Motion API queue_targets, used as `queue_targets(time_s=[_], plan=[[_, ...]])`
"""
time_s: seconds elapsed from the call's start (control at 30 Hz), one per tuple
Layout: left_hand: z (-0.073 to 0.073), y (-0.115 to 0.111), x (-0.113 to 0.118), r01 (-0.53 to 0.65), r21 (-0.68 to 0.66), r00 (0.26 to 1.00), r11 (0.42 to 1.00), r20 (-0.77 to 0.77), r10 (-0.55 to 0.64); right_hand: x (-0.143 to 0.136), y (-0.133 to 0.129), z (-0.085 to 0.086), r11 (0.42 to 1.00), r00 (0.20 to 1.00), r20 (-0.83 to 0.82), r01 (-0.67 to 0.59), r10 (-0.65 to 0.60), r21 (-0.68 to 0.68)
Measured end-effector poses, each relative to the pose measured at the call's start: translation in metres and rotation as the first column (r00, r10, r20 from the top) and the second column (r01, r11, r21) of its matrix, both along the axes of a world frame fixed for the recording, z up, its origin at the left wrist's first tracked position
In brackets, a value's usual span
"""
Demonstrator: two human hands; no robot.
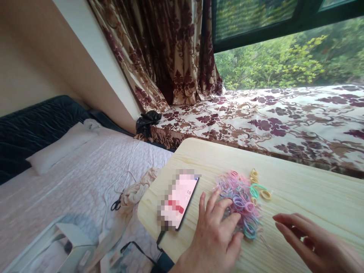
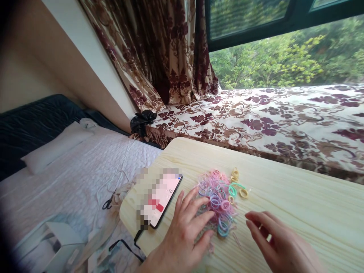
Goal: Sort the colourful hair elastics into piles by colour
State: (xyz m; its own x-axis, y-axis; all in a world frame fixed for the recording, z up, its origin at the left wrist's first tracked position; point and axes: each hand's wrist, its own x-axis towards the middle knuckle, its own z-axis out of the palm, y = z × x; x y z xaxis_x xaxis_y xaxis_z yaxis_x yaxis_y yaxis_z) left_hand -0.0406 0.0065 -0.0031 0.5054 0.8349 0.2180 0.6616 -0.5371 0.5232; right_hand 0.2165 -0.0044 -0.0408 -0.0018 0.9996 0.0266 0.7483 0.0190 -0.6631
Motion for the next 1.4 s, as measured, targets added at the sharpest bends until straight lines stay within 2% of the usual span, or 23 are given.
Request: queue_targets(time_s=[0.13, 0.27, 0.37, 0.57, 0.8, 0.97, 1.13, 1.27, 1.4], plan=[[-0.005, 0.000, -0.002, -0.049, 0.050, 0.998, 0.998, 0.037, 0.047, -0.015, 0.008, 0.011, 0.999, 0.999, -0.021, -0.038, 0.038, -0.005], [-0.005, 0.003, -0.002, -0.042, 0.080, 0.999, 0.996, 0.006, 0.042, -0.026, 0.014, 0.018, 0.999, 0.999, -0.017, -0.045, 0.045, -0.007], [-0.004, 0.004, -0.002, -0.020, 0.091, 0.999, 0.996, -0.023, 0.023, -0.028, 0.018, 0.019, 0.999, 0.999, -0.016, -0.044, 0.044, -0.008], [-0.009, 0.004, -0.003, -0.049, 0.129, 0.999, 0.990, 0.020, 0.047, -0.023, 0.022, 0.014, 0.998, 0.998, 0.069, -0.010, 0.006, 0.056], [-0.010, 0.005, -0.003, -0.038, 0.137, 0.999, 0.990, 0.004, 0.038, -0.019, 0.018, 0.008, 1.000, 0.992, 0.121, 0.024, -0.022, -0.013], [-0.009, 0.006, -0.002, -0.041, 0.153, 0.999, 0.987, 0.013, 0.040, -0.024, 0.013, 0.020, 0.999, 0.990, 0.137, 0.032, -0.030, -0.010], [-0.008, 0.005, -0.003, -0.038, 0.141, 0.999, 0.989, 0.010, 0.037, -0.032, -0.010, 0.029, 0.999, 0.982, 0.187, -0.031, 0.033, -0.017], [-0.007, 0.005, -0.002, -0.033, 0.131, 0.999, 0.991, 0.008, 0.033, -0.040, -0.026, 0.024, 0.994, 0.946, 0.321, -0.073, 0.045, 0.077], [-0.007, 0.006, 0.000, -0.042, 0.133, 0.999, 0.990, 0.015, 0.041, -0.049, -0.030, 0.022, 0.955, 0.892, 0.451, -0.161, 0.033, 0.248]])
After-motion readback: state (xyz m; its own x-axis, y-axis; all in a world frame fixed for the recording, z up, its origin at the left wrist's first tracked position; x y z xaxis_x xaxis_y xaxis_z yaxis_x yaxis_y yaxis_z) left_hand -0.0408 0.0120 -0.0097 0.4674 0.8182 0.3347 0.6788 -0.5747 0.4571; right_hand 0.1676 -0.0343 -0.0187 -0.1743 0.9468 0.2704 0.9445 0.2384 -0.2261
